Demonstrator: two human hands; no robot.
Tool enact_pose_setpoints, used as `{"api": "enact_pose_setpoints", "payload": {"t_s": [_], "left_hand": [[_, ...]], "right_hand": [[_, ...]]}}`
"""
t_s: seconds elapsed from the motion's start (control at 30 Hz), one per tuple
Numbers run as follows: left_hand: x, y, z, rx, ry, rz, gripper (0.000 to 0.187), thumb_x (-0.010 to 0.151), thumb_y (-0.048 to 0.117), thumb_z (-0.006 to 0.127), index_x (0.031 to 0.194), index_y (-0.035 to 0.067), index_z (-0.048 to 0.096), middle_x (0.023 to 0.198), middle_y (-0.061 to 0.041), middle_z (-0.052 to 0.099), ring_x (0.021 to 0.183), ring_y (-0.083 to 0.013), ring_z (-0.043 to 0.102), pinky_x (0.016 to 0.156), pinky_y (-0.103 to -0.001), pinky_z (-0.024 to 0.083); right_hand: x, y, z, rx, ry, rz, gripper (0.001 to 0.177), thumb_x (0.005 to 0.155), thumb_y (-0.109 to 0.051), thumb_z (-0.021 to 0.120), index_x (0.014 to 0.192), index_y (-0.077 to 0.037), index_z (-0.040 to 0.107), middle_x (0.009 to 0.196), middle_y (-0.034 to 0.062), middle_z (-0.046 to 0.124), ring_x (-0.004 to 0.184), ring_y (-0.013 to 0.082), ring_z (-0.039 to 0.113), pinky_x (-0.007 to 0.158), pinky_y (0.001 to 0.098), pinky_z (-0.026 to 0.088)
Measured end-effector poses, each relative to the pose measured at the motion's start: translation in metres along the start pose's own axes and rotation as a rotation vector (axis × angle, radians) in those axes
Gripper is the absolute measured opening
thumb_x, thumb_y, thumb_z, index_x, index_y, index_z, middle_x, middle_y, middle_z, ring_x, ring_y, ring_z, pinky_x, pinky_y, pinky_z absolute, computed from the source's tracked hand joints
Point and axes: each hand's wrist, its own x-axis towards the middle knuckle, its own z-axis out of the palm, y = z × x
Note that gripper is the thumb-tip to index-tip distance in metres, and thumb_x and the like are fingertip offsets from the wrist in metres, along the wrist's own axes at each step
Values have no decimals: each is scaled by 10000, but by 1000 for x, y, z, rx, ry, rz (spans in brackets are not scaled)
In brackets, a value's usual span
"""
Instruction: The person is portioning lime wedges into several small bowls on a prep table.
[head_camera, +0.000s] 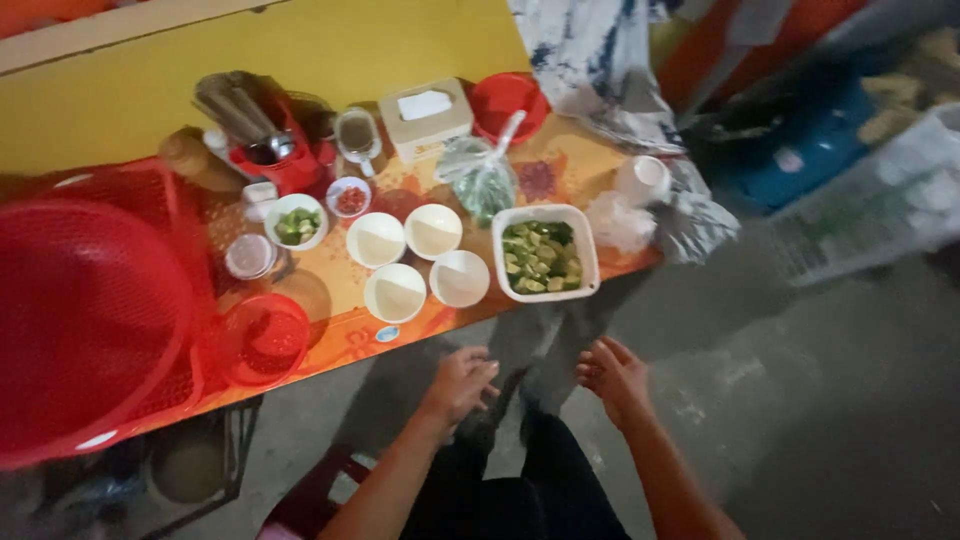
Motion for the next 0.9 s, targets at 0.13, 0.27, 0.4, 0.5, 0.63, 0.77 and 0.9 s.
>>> {"api": "enact_pose_setpoints", "payload": {"t_s": [0.13,0.27,0.4,0.5,0.63,0.77,0.9], "left_hand": [[27,7,19,-86,27,-96,979,1084,399,870,1760,-63,333,1635,-407,563,1098,-466,852,706,-474,761],[47,38,51,-74,128,-145,944,1112,365,819,1780,-39,289,1617,-371,587,1076,-409,857,659,-409,758],[84,36,72,-99,233,-142,1046,1096,416,842,1801,-16,202,1616,-312,610,1076,-366,849,656,-384,767],[95,42,85,-137,287,-125,1119,1069,445,870,1810,-22,172,1643,-322,554,1128,-405,828,659,-389,778],[105,51,100,-193,350,-96,1165,1020,411,918,1798,-84,208,1622,-368,545,1147,-454,811,599,-428,763],[107,67,98,-163,308,-68,1102,1063,473,895,1780,-74,262,1541,-333,658,1109,-418,826,615,-425,776],[102,109,100,-146,329,-220,622,974,425,787,1512,138,665,1378,-73,796,1136,-199,760,848,-397,613]], "right_hand": [[54,-15,11,-47,-29,-4,649,1145,-183,777,1703,-11,492,1172,325,789,944,466,835,828,613,703],[83,-49,27,-131,-71,-7,701,1169,-219,746,1739,28,422,1148,327,763,916,441,812,777,582,714],[131,-58,34,-290,-126,36,630,1153,-242,770,1668,40,541,1081,312,788,876,455,833,729,616,717],[139,-71,42,-377,-134,49,602,1137,-166,767,1613,132,551,1038,355,765,822,449,812,731,653,706],[120,-86,60,-813,-113,-149,370,1055,-206,842,1318,55,847,998,298,820,790,379,822,619,579,650],[94,-123,63,-748,-114,-160,325,1064,-183,841,1258,77,857,969,297,813,778,389,818,669,591,681],[45,-173,88,-734,-26,1,357,1088,-109,717,1298,166,802,1030,319,840,820,406,838,766,485,723]]}}
